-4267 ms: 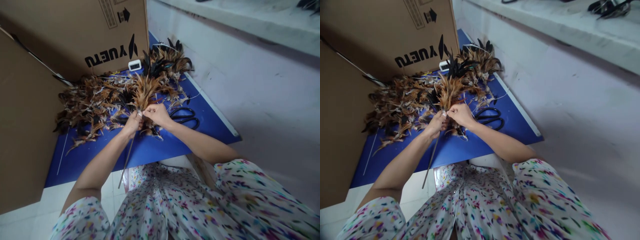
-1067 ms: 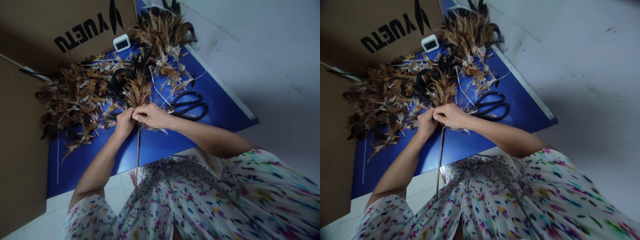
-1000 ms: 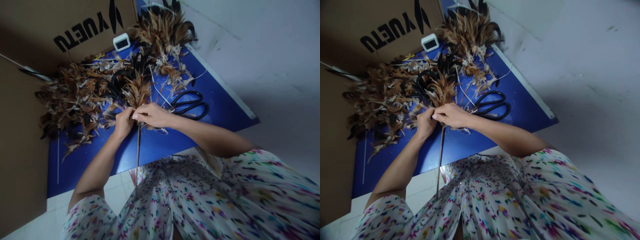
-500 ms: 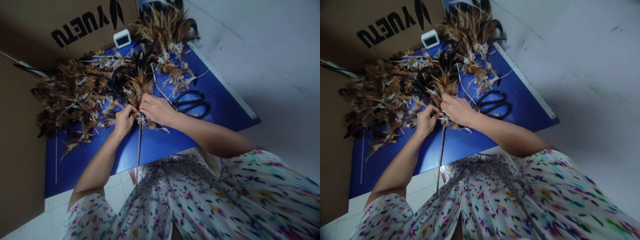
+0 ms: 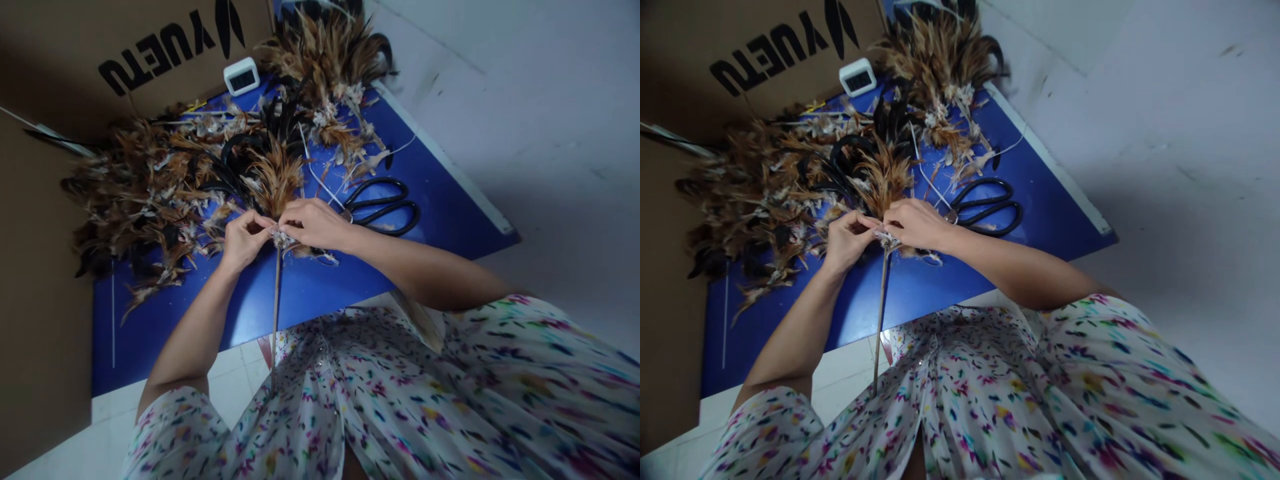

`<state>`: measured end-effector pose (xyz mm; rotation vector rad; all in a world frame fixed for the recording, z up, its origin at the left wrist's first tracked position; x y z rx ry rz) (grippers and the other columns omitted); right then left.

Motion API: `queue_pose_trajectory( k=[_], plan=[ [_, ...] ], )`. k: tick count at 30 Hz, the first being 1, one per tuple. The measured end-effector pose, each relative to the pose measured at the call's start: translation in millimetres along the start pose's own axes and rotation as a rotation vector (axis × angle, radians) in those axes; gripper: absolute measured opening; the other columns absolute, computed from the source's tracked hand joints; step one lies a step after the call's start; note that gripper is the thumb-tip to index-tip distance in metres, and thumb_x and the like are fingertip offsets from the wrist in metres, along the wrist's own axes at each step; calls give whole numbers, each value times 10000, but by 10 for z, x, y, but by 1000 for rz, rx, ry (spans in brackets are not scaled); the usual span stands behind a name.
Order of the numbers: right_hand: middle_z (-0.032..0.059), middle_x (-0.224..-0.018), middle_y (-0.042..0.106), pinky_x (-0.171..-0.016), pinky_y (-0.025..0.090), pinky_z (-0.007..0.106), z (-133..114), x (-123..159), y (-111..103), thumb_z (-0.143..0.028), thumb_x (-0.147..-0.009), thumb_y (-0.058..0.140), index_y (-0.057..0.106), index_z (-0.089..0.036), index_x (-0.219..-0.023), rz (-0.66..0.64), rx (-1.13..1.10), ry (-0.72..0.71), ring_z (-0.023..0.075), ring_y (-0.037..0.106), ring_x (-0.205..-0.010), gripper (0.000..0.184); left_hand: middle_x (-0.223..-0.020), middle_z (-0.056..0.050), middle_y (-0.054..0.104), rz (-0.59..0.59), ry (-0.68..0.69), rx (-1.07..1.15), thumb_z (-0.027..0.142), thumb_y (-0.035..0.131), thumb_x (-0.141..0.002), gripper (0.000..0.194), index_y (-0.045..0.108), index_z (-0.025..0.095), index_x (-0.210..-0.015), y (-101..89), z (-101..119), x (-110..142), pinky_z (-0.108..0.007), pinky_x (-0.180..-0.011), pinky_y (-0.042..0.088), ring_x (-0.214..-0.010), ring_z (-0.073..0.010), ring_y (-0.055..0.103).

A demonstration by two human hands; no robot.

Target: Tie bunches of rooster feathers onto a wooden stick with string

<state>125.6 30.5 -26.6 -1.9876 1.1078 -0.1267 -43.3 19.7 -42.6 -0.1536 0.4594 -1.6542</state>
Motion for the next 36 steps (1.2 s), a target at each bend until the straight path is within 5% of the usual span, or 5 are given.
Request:
queue_pose_trajectory(
  k=[11,21,36],
  plan=[
    [37,-801,640,-709,379,242,66,-105,16,-50,-761,527,699,-100,-858,49,-176,40,109,543,-734,204,-774,-36,726,-47,247,-291,237,669,-768,107,629,161,-705,-61,93,37,-227,-678,517,-709,-122,674],
    [14,-753,664,-673,385,220,120,-168,27,-40,-732,542,715,-107,-870,39,-234,117,86,550,-676,231,-936,-89,747,-88,854,-740,146,564,-871,116,662,163,-812,-55,117,111,-228,-757,562,-891,-153,711],
    [25,-865,607,-762,398,251,192,-187,20,-42,-815,551,717,-135,-891,-13,-235,-10,96,543,-772,205,-1042,-122,731,-153,962,-729,162,562,-877,154,702,163,-941,-106,-3,120,-335,-846,593,-1028,-237,693]
  ],
)
Point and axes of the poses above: each hand's wrist, its own x-axis away from the middle knuckle, its own y-axis out of the palm, z = x × y, the point moved 3 cm from there along -x, towards the middle knuckle
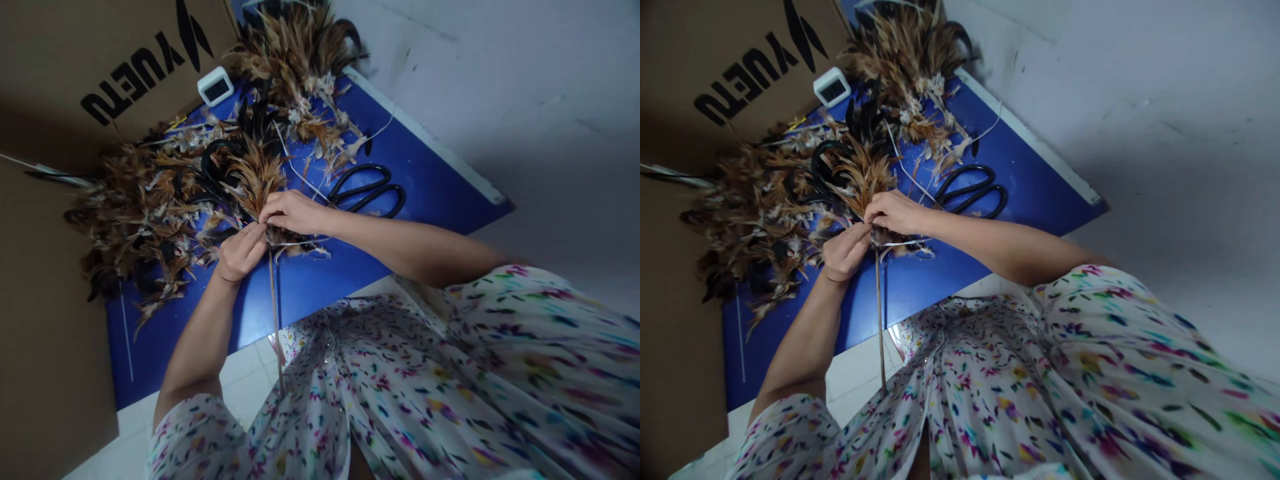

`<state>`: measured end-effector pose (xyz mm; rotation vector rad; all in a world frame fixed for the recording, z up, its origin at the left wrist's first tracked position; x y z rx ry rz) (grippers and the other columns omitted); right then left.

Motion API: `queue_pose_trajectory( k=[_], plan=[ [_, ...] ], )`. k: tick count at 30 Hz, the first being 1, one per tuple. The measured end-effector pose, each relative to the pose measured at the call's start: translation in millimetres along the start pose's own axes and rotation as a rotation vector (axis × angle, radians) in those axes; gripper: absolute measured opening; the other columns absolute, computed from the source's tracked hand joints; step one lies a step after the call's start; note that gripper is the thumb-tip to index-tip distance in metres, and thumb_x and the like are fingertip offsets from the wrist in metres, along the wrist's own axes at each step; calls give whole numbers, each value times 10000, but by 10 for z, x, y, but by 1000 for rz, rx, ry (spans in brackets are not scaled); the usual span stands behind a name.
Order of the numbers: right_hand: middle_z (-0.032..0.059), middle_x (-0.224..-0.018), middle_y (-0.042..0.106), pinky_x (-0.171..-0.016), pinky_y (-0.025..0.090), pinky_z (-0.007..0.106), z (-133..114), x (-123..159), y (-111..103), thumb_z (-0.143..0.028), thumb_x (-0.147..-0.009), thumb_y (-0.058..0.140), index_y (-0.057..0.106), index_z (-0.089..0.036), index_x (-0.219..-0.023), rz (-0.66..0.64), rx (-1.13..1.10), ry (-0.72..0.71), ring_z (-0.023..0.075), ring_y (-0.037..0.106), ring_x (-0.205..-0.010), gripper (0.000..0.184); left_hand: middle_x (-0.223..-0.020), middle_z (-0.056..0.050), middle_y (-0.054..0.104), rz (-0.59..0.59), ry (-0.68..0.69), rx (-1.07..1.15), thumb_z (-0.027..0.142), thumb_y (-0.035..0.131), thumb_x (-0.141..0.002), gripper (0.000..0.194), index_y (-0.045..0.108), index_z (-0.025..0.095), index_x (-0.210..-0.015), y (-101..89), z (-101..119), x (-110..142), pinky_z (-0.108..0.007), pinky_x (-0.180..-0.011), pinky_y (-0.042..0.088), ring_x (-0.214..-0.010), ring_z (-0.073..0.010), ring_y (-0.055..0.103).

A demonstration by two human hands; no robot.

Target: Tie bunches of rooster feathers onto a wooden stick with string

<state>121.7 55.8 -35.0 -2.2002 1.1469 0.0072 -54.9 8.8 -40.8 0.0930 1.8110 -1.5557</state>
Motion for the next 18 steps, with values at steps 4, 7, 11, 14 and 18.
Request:
queue_pose_trajectory(
  k=[4,7,11,14,18],
  plan=[
    [34,-880,556,-791,398,269,-18,19,8,-75,-848,521,678,-136,-876,-12,28,-50,115,520,-808,171,-1035,-116,733,0,-29,-49,178,557,-880,177,706,158,-973,-4,-17,19,-337,-845,602,-1005,-231,701],
    [49,-922,535,-834,399,290,-41,35,34,-83,-853,483,625,-140,-890,9,45,-68,136,508,-859,157,-1030,-107,736,45,-17,-85,176,564,-874,174,709,160,-968,-10,-23,34,-328,-833,607,-982,-225,708],
    [61,-949,512,-841,396,305,-91,51,71,-96,-851,423,540,-156,-887,32,68,-71,145,480,-846,136,-982,-87,743,73,-25,-116,202,569,-875,153,709,162,-922,-3,-34,43,-319,-798,617,-938,-214,717],
    [51,-923,510,-808,389,300,-120,68,61,-100,-845,409,490,-170,-872,63,72,-50,139,460,-809,110,-943,-81,743,72,-64,-109,231,566,-881,157,705,159,-891,-1,-39,37,-322,-780,621,-914,-211,719],
    [-11,-787,496,-732,381,259,-122,105,10,-87,-840,426,483,-179,-958,95,-15,-35,112,439,-719,160,-966,-84,743,83,6,-124,189,580,-866,128,704,165,-884,-20,5,19,-327,-800,618,-944,-219,715]
  ],
)
Point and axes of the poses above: each hand's wrist, its own x-axis away from the middle knuckle, its own y-axis out of the palm, z = x × y, the point moved 3 cm from there along -x, towards the middle knuckle
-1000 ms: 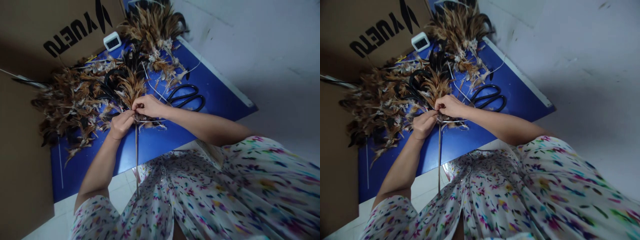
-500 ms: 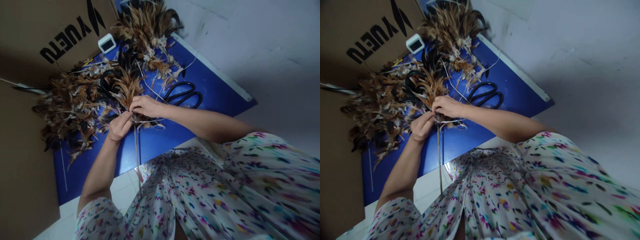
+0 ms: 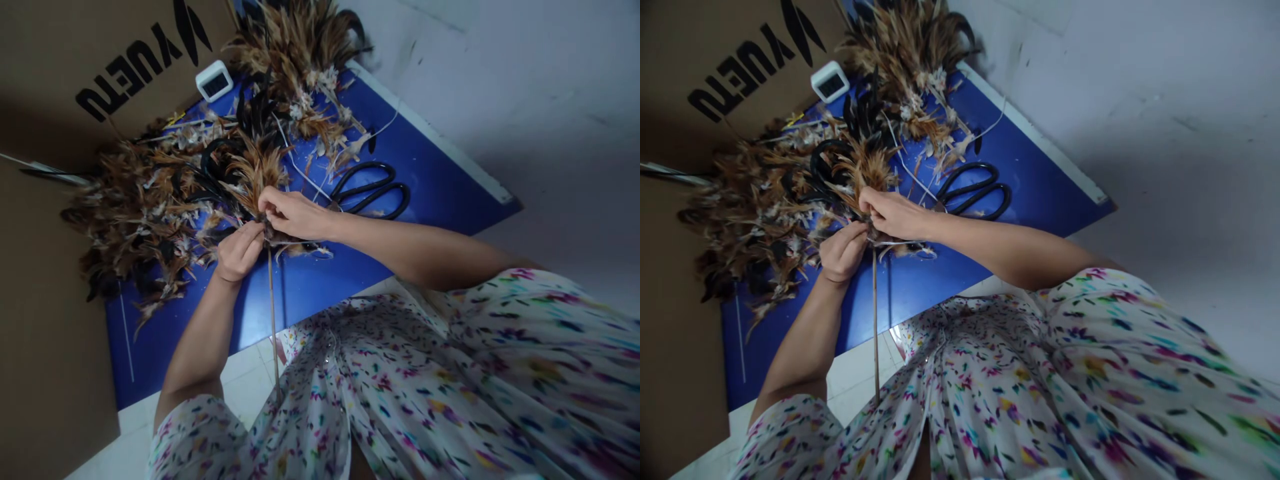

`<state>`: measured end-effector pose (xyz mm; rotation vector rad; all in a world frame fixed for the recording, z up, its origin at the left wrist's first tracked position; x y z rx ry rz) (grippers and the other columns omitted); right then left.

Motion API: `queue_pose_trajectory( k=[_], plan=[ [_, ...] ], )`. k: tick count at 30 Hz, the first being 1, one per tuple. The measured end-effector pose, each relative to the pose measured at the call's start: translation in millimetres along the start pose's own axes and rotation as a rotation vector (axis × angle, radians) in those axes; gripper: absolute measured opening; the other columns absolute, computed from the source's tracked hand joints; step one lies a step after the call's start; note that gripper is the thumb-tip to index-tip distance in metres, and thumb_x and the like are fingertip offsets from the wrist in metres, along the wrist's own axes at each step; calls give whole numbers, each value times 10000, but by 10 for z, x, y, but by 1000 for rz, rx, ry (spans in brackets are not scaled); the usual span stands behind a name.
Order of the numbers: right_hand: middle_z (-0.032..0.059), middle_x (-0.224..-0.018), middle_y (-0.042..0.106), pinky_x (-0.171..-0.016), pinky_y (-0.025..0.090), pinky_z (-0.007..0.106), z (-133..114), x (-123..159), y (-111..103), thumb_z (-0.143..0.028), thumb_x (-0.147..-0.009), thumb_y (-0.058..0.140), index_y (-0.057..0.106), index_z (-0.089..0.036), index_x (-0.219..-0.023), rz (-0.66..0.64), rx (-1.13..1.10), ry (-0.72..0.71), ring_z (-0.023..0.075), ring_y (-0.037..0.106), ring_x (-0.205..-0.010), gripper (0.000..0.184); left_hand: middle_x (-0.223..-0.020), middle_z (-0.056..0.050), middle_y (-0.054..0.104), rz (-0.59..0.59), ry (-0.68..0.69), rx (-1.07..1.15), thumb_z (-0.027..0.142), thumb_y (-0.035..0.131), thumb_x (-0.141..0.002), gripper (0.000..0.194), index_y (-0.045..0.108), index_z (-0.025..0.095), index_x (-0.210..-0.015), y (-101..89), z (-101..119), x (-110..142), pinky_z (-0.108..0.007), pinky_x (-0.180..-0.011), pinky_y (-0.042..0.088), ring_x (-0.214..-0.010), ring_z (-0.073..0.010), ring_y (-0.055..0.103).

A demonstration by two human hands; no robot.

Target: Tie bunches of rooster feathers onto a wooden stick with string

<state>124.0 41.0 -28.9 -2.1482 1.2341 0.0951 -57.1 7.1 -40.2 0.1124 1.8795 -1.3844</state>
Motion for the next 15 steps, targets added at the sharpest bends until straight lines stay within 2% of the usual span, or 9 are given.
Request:
queue_pose_trajectory(
  k=[3,7,11,15],
  plan=[
    [-25,-773,510,-707,374,242,1,11,-30,-68,-823,449,516,-176,-1002,8,-27,-48,99,436,-698,220,-970,-92,742,-27,-3,26,184,578,-867,126,703,168,-875,-8,6,-14,-343,-810,614,-969,-232,711],
    [21,-871,562,-745,384,258,11,-12,-31,-84,-829,476,605,-155,-911,-37,28,-105,111,498,-769,168,-961,-94,743,-53,-27,84,194,568,-875,136,700,172,-847,0,-9,-25,-366,-812,613,-976,-244,710],
    [40,-884,580,-794,395,271,27,-40,-23,-102,-859,474,643,-146,-900,-87,47,-111,128,530,-824,179,-999,-101,742,21,142,4,120,595,-839,104,690,160,-850,-30,54,-61,-346,-802,614,-986,-245,708],
    [49,-879,602,-798,397,274,28,-40,-7,-92,-853,472,631,-126,-880,-72,57,-76,133,538,-827,165,-987,-143,738,68,285,-105,60,645,-780,98,674,109,-860,-72,138,-121,-323,-768,609,-1008,-268,698]
  ],
)
Point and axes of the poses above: each hand's wrist, its own x-axis away from the middle knuckle, its own y-axis out of the palm, z = x × y, the point moved 3 cm from there along -x, towards the middle knuckle
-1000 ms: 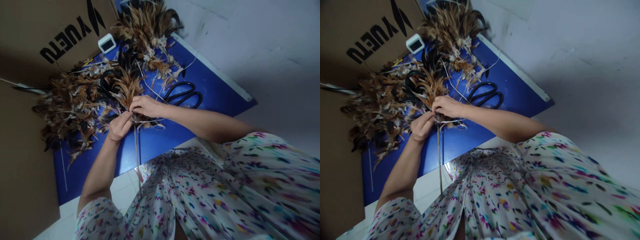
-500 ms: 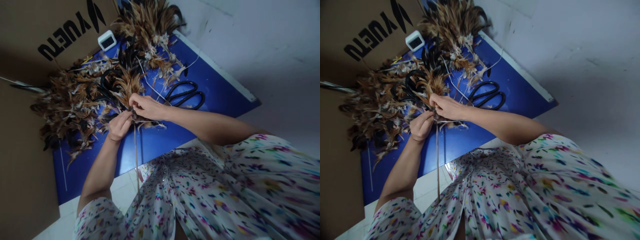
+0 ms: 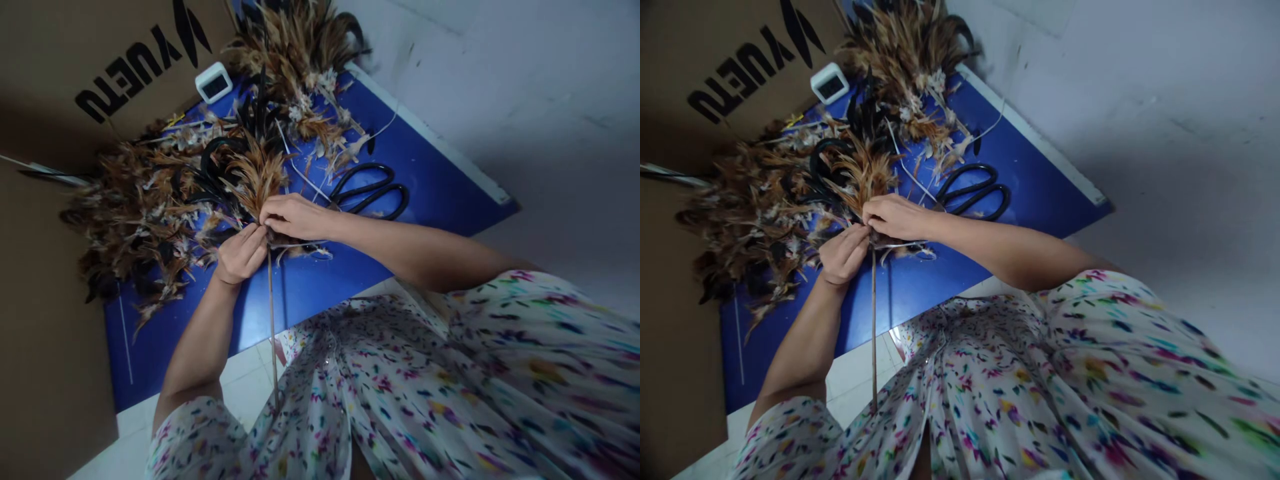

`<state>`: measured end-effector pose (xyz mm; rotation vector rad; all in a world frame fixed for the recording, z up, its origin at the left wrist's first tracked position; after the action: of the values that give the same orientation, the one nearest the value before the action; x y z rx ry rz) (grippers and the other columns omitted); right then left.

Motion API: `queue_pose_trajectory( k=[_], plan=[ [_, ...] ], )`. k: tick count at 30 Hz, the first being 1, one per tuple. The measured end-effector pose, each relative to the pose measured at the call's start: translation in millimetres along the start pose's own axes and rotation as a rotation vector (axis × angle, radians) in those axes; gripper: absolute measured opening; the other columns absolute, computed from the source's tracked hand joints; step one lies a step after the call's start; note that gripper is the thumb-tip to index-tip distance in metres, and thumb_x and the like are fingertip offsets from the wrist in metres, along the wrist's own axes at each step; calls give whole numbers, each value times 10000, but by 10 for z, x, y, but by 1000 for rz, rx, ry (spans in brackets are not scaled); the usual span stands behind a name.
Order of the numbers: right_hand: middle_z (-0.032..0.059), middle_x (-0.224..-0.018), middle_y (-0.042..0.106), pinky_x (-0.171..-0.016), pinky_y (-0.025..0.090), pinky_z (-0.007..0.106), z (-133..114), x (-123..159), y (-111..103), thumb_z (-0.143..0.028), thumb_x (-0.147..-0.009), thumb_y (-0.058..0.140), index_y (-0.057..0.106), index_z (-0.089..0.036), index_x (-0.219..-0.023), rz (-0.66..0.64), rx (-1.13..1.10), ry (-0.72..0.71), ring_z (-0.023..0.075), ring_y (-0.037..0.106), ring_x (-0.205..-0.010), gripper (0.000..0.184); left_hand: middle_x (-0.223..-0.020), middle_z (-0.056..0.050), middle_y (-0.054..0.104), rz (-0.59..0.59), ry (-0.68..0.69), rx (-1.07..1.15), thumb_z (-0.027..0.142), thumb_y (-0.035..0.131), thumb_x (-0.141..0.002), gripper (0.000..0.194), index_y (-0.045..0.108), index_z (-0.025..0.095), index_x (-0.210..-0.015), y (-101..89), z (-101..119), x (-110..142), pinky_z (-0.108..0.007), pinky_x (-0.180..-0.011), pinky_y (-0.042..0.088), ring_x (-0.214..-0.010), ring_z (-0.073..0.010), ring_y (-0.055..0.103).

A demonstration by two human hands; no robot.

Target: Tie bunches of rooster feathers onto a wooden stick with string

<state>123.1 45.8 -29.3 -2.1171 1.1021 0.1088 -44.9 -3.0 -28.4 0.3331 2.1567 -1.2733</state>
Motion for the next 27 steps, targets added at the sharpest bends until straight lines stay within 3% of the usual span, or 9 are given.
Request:
queue_pose_trajectory(
  k=[4,9,20,27],
  plan=[
    [30,-848,612,-752,392,261,2,12,7,-72,-836,474,609,-127,-941,33,-25,18,122,533,-777,180,-1011,-141,735,-19,12,-8,70,632,-795,97,678,117,-866,-18,9,-23,-323,-765,603,-1048,-268,683],
    [31,-890,611,-788,396,266,12,11,-19,-89,-867,469,623,-147,-916,-22,-52,-100,121,538,-828,172,-1032,-117,734,-81,-76,64,110,588,-844,115,690,145,-885,4,-28,50,-342,-795,606,-1033,-254,692],
    [50,-893,595,-764,409,266,28,46,-52,-146,-926,442,629,-140,-932,-66,19,-157,122,514,-795,188,-1051,-132,727,18,-85,121,51,605,-816,187,698,117,-965,-19,-5,49,-331,-860,603,-1083,-258,672],
    [67,-947,576,-773,398,272,-25,30,-17,-138,-915,428,576,-131,-961,-127,132,-84,136,503,-830,155,-1000,-112,740,-29,-146,71,92,558,-870,151,685,112,-948,-12,-6,42,-314,-824,615,-1001,-223,705]
  ],
)
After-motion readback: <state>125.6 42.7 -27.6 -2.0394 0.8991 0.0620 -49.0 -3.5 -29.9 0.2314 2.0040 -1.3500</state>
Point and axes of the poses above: each hand's wrist, its own x-axis away from the middle knuckle, its own y-axis out of the palm, z = x × y, the point moved 3 cm from there along -x, towards the middle knuckle
